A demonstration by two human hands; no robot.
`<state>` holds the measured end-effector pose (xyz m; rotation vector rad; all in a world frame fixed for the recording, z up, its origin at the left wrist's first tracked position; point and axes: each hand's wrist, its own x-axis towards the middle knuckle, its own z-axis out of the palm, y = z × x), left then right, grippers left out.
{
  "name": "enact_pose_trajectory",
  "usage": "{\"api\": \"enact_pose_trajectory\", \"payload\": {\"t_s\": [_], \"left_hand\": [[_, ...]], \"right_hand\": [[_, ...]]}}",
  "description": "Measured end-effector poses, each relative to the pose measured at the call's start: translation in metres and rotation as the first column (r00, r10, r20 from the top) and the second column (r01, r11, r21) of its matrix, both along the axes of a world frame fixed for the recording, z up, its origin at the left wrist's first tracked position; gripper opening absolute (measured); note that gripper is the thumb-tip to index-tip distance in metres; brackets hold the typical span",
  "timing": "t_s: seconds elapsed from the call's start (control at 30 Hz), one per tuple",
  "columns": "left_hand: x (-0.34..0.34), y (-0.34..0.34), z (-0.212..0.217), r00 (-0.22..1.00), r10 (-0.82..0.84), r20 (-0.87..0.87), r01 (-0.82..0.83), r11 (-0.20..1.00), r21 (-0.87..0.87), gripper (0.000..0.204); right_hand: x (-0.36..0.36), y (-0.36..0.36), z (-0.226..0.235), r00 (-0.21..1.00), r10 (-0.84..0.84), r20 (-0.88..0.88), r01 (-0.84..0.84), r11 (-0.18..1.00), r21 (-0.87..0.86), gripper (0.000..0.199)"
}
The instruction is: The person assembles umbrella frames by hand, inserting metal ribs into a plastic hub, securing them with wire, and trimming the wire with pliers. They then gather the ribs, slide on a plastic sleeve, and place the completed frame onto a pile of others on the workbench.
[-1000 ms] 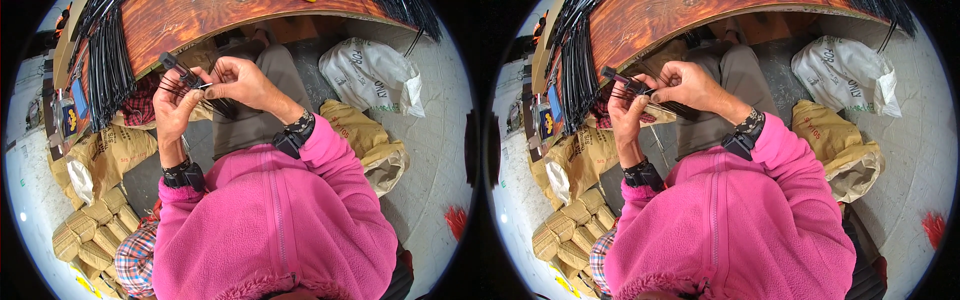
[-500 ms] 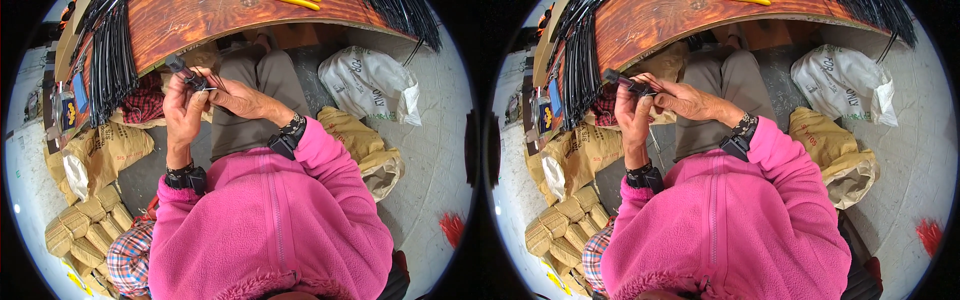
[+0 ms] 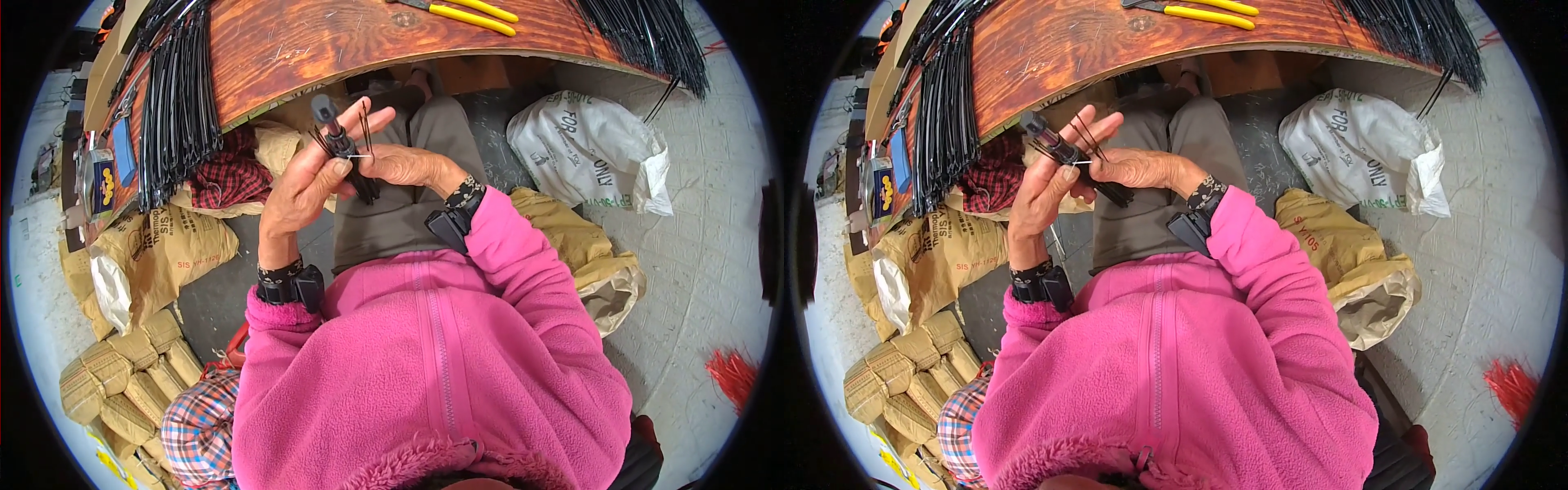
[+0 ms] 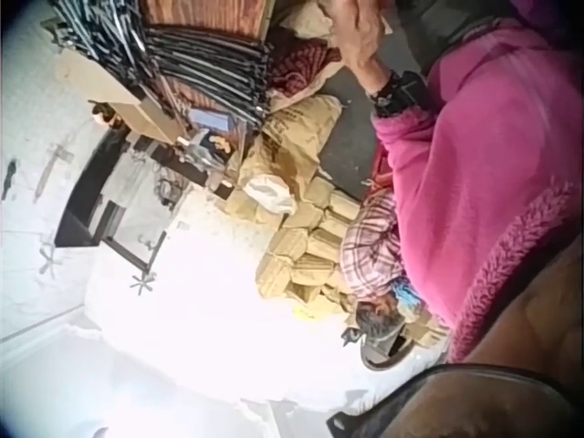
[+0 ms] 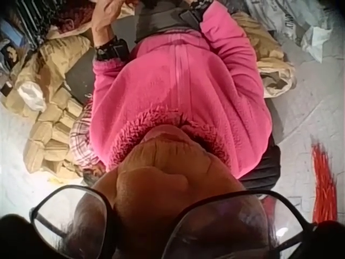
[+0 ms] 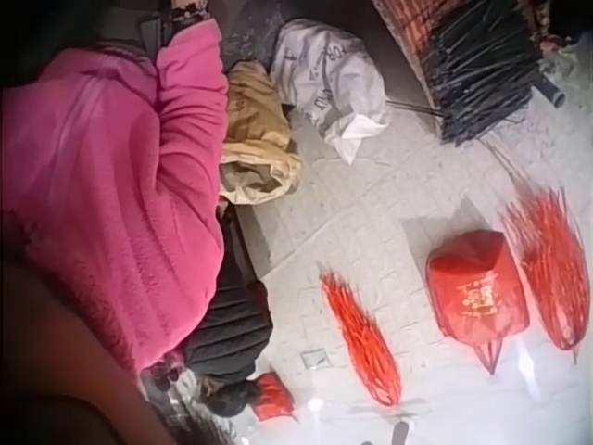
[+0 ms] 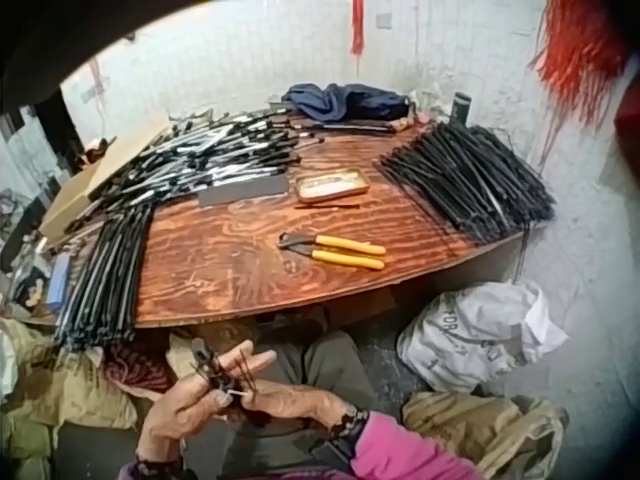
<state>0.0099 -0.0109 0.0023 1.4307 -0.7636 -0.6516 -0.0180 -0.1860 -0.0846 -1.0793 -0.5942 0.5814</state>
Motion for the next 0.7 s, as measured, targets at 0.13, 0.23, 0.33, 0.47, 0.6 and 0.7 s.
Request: {"api": "enact_pose_trajectory", "payload": {"t_s": [0.13,0.23,0.33,0.47,0.6,0.7], "left_hand": [[-0.007,0.004,-0.002,0.99,-0.083,-0.117,0.095,0.991,0.099,0.061],[-0.007,0.0,-0.004,0.979,-0.109,-0.172,0.134,0.982,0.137,0.053],[-0.009,-0.007,-0.012,0.978,-0.119,-0.169,0.137,0.985,0.102,0.039],[-0.005,-0.017,-0.022,0.999,-0.033,-0.036,0.033,0.999,-0.01,0.031],[-0.001,-0.019,-0.033,0.997,0.055,-0.054,-0.064,0.982,-0.18,0.035],[0.0,-0.021,-0.039,0.987,0.114,-0.109,-0.139,0.957,-0.255,0.038]], "right_hand": [[-0.004,0.0,-0.019,0.99,-0.131,0.058,0.13,0.991,0.029,0.061],[0.006,-0.009,-0.053,0.995,-0.092,-0.034,0.094,0.993,0.066,0.049],[0.014,-0.018,-0.062,0.95,0.157,-0.27,-0.118,0.981,0.156,0.043],[0.002,-0.014,-0.056,0.963,0.001,-0.269,0.075,0.959,0.274,0.02],[-0.01,-0.037,0.01,0.983,-0.139,-0.117,0.114,0.973,-0.202,0.034],[-0.024,-0.047,0.038,0.821,-0.497,-0.283,0.484,0.867,-0.117,0.036]]}}
